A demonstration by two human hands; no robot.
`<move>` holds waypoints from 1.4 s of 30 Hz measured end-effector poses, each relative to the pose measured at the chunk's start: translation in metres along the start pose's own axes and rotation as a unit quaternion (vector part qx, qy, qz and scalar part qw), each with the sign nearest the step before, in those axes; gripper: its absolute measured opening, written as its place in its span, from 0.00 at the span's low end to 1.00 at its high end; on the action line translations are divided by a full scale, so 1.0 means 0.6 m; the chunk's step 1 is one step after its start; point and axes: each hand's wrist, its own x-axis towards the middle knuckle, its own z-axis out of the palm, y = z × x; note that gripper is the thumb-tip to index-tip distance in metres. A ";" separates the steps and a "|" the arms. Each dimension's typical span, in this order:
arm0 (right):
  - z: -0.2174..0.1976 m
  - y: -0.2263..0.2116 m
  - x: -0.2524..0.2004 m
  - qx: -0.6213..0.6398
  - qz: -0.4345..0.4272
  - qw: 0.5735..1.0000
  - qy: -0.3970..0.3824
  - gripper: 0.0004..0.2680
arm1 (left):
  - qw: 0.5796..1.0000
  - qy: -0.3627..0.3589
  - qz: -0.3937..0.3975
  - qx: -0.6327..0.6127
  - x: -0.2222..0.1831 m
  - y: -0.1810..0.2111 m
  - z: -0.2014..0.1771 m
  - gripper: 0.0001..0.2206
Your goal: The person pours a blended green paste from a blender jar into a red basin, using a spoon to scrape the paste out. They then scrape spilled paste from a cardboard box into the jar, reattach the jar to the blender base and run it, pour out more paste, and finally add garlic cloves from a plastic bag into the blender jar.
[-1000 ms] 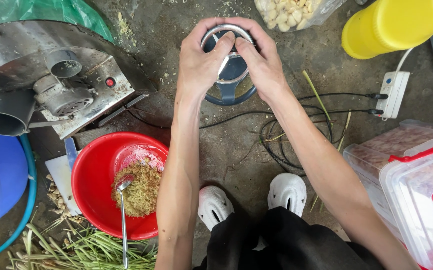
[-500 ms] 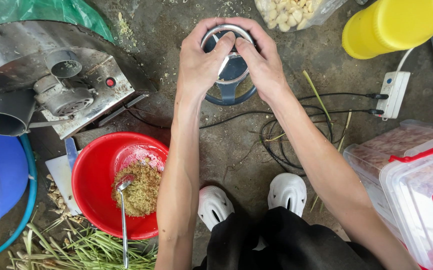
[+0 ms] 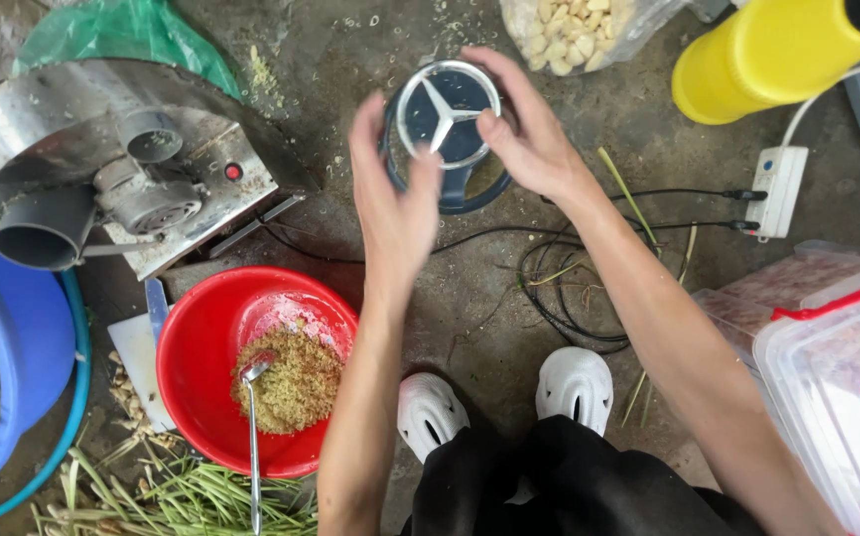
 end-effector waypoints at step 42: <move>-0.127 -0.023 -0.356 -0.340 0.395 0.852 0.056 0.19 | 0.921 -0.317 -0.224 0.026 -0.265 -0.081 0.256 0.23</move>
